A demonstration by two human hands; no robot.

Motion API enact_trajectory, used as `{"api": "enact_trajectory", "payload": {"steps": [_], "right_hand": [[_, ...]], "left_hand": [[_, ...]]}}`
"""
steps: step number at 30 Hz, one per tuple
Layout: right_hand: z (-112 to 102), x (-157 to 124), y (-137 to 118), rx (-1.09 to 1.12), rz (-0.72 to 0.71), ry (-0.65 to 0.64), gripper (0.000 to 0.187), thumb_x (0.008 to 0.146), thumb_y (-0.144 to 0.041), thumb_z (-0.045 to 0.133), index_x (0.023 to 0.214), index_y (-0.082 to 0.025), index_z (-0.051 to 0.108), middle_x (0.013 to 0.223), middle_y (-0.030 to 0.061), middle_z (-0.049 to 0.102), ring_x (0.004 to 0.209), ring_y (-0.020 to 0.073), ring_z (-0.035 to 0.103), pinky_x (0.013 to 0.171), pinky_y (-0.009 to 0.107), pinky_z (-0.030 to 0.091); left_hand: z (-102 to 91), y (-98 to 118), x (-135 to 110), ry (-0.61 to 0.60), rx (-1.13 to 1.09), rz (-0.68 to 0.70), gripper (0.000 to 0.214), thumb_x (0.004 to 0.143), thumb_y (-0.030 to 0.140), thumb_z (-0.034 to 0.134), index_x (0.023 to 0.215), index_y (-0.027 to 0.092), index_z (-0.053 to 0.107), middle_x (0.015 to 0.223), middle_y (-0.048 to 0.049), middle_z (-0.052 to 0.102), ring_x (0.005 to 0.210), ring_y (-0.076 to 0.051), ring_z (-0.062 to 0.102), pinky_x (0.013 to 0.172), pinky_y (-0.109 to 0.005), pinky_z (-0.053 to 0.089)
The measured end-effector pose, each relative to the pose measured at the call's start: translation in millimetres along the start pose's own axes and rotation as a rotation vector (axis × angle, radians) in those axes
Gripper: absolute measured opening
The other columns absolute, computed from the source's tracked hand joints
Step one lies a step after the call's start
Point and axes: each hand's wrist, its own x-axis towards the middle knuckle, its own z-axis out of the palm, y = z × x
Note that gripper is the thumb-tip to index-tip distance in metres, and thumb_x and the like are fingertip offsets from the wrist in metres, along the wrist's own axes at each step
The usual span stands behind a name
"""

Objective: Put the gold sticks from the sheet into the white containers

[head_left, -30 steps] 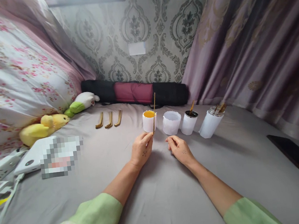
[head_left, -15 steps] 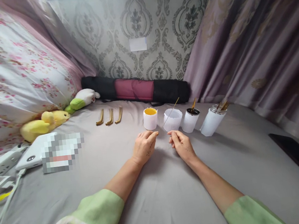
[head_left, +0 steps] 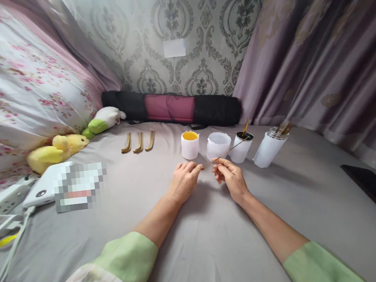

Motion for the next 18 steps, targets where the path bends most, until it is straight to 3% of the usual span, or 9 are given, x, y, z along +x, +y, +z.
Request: {"api": "enact_trajectory", "payload": {"steps": [10, 18], "right_hand": [[0.9, 1.6, 4.5, 0.067, 0.091, 0.008, 0.030, 0.069, -0.031, 0.053, 0.095, -0.016, 0.056, 0.068, -0.0006, 0.054, 0.049, 0.0063, 0.045, 0.042, 0.019, 0.035], [-0.1, 2.0, 5.6, 0.080, 0.115, 0.018, 0.032, 0.070, -0.036, 0.056, 0.094, -0.016, 0.057, 0.069, -0.0001, 0.054, 0.049, 0.0063, 0.046, 0.041, 0.019, 0.035]], "left_hand": [[-1.0, 1.1, 1.0, -0.080, 0.022, -0.010, 0.028, 0.086, 0.020, 0.034, 0.102, 0.017, 0.056, 0.089, -0.0080, 0.057, 0.082, -0.018, 0.050, 0.070, -0.031, 0.034], [2.9, 0.2, 0.0, -0.066, -0.033, -0.032, 0.025, 0.085, 0.018, 0.036, 0.098, 0.018, 0.057, 0.088, -0.0072, 0.057, 0.085, -0.018, 0.051, 0.071, -0.030, 0.035]]}}
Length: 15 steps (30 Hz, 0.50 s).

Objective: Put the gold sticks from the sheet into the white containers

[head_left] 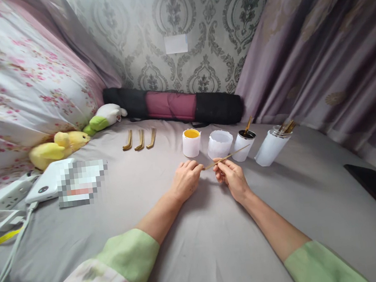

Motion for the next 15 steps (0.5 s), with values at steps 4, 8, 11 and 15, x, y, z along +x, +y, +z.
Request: {"api": "enact_trajectory", "payload": {"steps": [4, 8, 11, 15], "right_hand": [[0, 0, 1, 0.000, -0.011, -0.002, 0.032, 0.072, -0.039, 0.055, 0.093, -0.015, 0.057, 0.069, 0.0003, 0.054, 0.050, 0.0063, 0.045, 0.041, 0.018, 0.035], [-1, 1, 2, -0.007, -0.014, 0.001, 0.033, 0.073, -0.042, 0.054, 0.092, -0.016, 0.057, 0.068, 0.0004, 0.054, 0.049, 0.0063, 0.045, 0.041, 0.018, 0.034], [-1, 1, 2, -0.016, -0.016, 0.011, 0.034, 0.072, -0.045, 0.055, 0.090, -0.016, 0.058, 0.068, 0.0004, 0.055, 0.049, 0.0065, 0.045, 0.040, 0.018, 0.034], [-2, 1, 4, -0.028, -0.031, 0.027, 0.034, 0.072, -0.046, 0.055, 0.088, -0.016, 0.058, 0.066, -0.0001, 0.054, 0.049, 0.0062, 0.045, 0.040, 0.017, 0.035]], "left_hand": [[0.5, 1, 0, 0.001, -0.049, -0.017, 0.025, 0.085, 0.016, 0.036, 0.097, 0.019, 0.058, 0.088, -0.0065, 0.057, 0.086, -0.017, 0.051, 0.073, -0.029, 0.037], [3.9, 1, 0, 0.015, -0.136, -0.062, 0.025, 0.085, 0.016, 0.036, 0.096, 0.019, 0.059, 0.088, -0.0060, 0.058, 0.084, -0.016, 0.052, 0.076, -0.027, 0.038], [7.7, 0, 0, 0.033, -0.249, -0.105, 0.025, 0.085, 0.017, 0.037, 0.095, 0.018, 0.059, 0.087, -0.0056, 0.058, 0.083, -0.015, 0.053, 0.076, -0.026, 0.039], [10.2, 0, 0, 0.040, -0.432, -0.191, 0.023, 0.082, 0.017, 0.040, 0.093, 0.018, 0.061, 0.086, -0.0049, 0.059, 0.075, -0.012, 0.053, 0.070, -0.023, 0.041]]}}
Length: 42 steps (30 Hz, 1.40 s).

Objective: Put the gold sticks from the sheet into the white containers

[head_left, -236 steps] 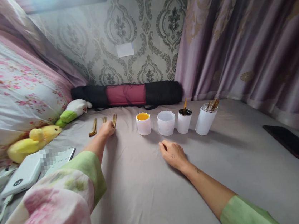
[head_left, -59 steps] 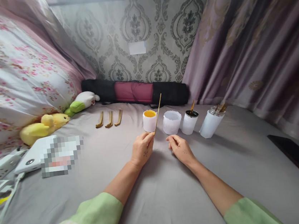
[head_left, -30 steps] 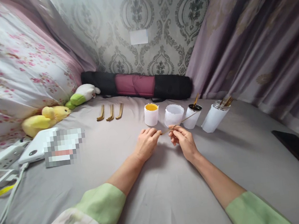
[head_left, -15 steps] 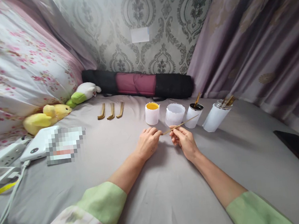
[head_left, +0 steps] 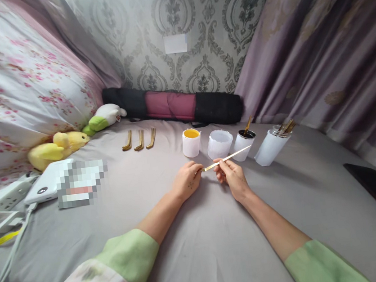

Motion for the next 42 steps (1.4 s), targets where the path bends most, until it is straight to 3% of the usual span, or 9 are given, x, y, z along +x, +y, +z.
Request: {"api": "enact_trajectory", "payload": {"steps": [11, 18, 31, 42], "right_hand": [[-3, 4, 2, -0.035, -0.031, 0.112, 0.033, 0.072, -0.047, 0.053, 0.085, -0.017, 0.058, 0.062, -0.0025, 0.050, 0.045, 0.0050, 0.043, 0.037, 0.016, 0.033], [-6, 5, 3, -0.095, -0.070, 0.159, 0.033, 0.074, -0.047, 0.050, 0.084, -0.017, 0.058, 0.060, -0.0032, 0.047, 0.043, 0.0046, 0.041, 0.037, 0.016, 0.033], [-5, 5, 2, -0.128, -0.098, 0.146, 0.027, 0.076, -0.043, 0.049, 0.080, -0.017, 0.056, 0.055, -0.0051, 0.043, 0.041, 0.0046, 0.038, 0.036, 0.016, 0.033], [-7, 5, 3, -0.151, -0.122, 0.120, 0.024, 0.077, -0.041, 0.047, 0.078, -0.018, 0.056, 0.053, -0.0058, 0.040, 0.042, 0.0051, 0.036, 0.037, 0.017, 0.033]], "left_hand": [[-3.5, 10, 6, -0.022, -0.373, -0.344, 0.022, 0.076, 0.024, 0.049, 0.084, 0.012, 0.065, 0.070, -0.0044, 0.063, 0.062, -0.011, 0.053, 0.059, -0.021, 0.041], [-1.6, 18, 9, -0.071, -0.729, -0.582, 0.022, 0.076, 0.025, 0.048, 0.087, 0.010, 0.059, 0.064, -0.0024, 0.059, 0.043, -0.006, 0.047, 0.040, -0.017, 0.035], [0.8, 21, 9, -0.169, -1.033, -0.678, 0.022, 0.078, 0.028, 0.052, 0.089, 0.009, 0.054, 0.066, -0.0051, 0.060, 0.046, -0.007, 0.051, 0.039, -0.017, 0.037], [-1.9, 24, 7, -0.319, -1.354, -0.797, 0.020, 0.079, 0.022, 0.051, 0.092, 0.007, 0.054, 0.078, -0.0125, 0.062, 0.057, -0.011, 0.058, 0.051, -0.020, 0.043]]}}
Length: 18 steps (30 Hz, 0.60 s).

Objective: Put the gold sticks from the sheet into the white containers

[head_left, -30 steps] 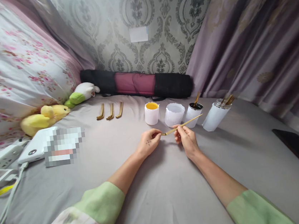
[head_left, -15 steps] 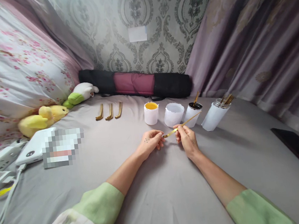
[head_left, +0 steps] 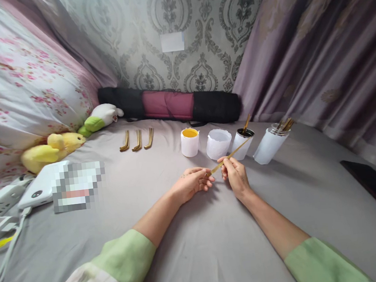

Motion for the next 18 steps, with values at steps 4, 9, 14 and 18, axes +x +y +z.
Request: {"api": "enact_trajectory", "payload": {"steps": [4, 9, 14, 18], "right_hand": [[-0.1, -0.9, -2.1, -0.001, -0.006, -0.008, 0.022, 0.075, -0.038, 0.048, 0.075, -0.018, 0.055, 0.051, -0.0061, 0.039, 0.041, 0.0052, 0.035, 0.038, 0.017, 0.033], [0.6, -2.0, -5.0, 0.002, 0.006, -0.009, 0.022, 0.075, -0.038, 0.048, 0.073, -0.017, 0.055, 0.050, -0.0060, 0.037, 0.040, 0.0053, 0.034, 0.038, 0.017, 0.032], [0.9, -2.6, -7.1, -0.010, 0.016, -0.016, 0.020, 0.075, -0.037, 0.048, 0.071, -0.018, 0.054, 0.048, -0.0062, 0.037, 0.040, 0.0054, 0.034, 0.037, 0.017, 0.031], [0.5, -3.5, -8.7, -0.024, 0.024, -0.021, 0.020, 0.076, -0.036, 0.048, 0.071, -0.017, 0.054, 0.048, -0.0062, 0.036, 0.040, 0.0054, 0.034, 0.038, 0.017, 0.031]], "left_hand": [[-1.5, -0.2, -0.8, -0.067, -0.083, -0.048, 0.020, 0.075, 0.013, 0.053, 0.095, 0.007, 0.053, 0.086, -0.0158, 0.063, 0.062, -0.011, 0.059, 0.058, -0.022, 0.046], [-2.1, 1.4, -2.0, -0.103, -0.136, -0.096, 0.021, 0.073, 0.005, 0.052, 0.094, 0.006, 0.054, 0.092, -0.0185, 0.062, 0.066, -0.012, 0.060, 0.063, -0.023, 0.047], [-1.0, 2.3, -2.3, -0.098, -0.171, -0.112, 0.022, 0.072, 0.000, 0.050, 0.093, 0.004, 0.055, 0.093, -0.0198, 0.062, 0.071, -0.013, 0.061, 0.068, -0.024, 0.048], [0.9, 3.3, -3.9, -0.086, -0.187, -0.133, 0.023, 0.071, -0.002, 0.049, 0.093, 0.003, 0.054, 0.092, -0.0195, 0.062, 0.071, -0.014, 0.062, 0.072, -0.025, 0.048]]}}
